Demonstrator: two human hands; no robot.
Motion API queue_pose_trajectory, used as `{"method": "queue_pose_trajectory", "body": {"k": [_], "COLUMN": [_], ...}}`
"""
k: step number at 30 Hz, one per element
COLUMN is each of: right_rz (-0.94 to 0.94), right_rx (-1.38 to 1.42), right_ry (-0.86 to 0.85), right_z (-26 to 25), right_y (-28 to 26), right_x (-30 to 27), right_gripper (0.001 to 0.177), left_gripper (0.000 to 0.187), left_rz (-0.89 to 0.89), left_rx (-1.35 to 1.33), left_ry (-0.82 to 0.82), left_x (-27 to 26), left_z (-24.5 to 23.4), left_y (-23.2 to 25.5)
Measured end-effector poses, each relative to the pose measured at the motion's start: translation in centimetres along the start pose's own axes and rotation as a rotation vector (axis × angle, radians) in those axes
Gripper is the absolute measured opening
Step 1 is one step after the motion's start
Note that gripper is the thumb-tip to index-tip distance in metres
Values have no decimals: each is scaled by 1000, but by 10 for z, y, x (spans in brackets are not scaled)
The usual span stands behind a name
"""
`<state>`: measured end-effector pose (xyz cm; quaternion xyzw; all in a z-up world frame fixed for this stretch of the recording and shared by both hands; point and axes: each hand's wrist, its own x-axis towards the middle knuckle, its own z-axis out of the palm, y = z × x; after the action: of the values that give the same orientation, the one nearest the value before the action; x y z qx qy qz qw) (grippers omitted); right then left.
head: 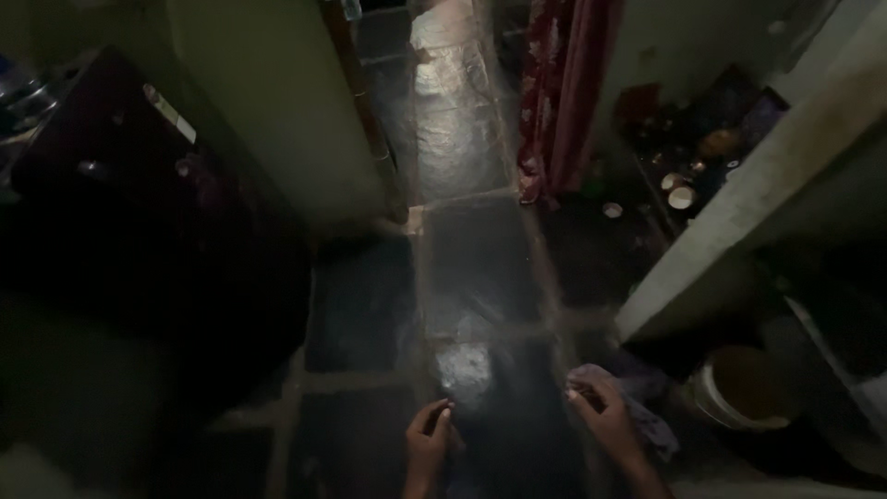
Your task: The person moves a blue portable air cooler across a tiled floor and places it near a wall. They then pick up a white plastic bucket and carry it to a kitchen area, setting it down on a counter next to a stove.
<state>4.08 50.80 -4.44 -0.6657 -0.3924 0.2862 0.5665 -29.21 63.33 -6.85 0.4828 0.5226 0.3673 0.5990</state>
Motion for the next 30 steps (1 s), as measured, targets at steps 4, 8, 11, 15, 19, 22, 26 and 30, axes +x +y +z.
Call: {"method": "queue_pose_trajectory", "body": {"k": [4,8,11,15,19,22,26,30], "right_rz": [181,205,81,78,137,165,185,71], "right_rx": [-102,108,176,116,-14,46,32,-74], "right_ry": [51,130,87,62,85,97,95,43], "right_z": [41,91,126,155,167,172,179,194], "right_y": [-21,-54,-56,-52,-43,-26,-13,-32], "right_x": [54,121,164,203,233,266,327,404], "right_gripper": [27,28,28,28,26,28,33,38], "left_gripper": [26,24,25,24,24,24,26,28], "left_rz": [117,219,224,336,295,268,198,108], "left_rx": [121,224,203,36,2,-7,102,146], "left_ry": [13,-62,-146,-187,-141,-115,-72,-4], "left_x": [80,158,205,255,301,335,386,439], "left_z": [-28,-30,-29,-19,-13,-12,-13,-3], "left_y": [7,51,81,99,94,87,102,136]}}
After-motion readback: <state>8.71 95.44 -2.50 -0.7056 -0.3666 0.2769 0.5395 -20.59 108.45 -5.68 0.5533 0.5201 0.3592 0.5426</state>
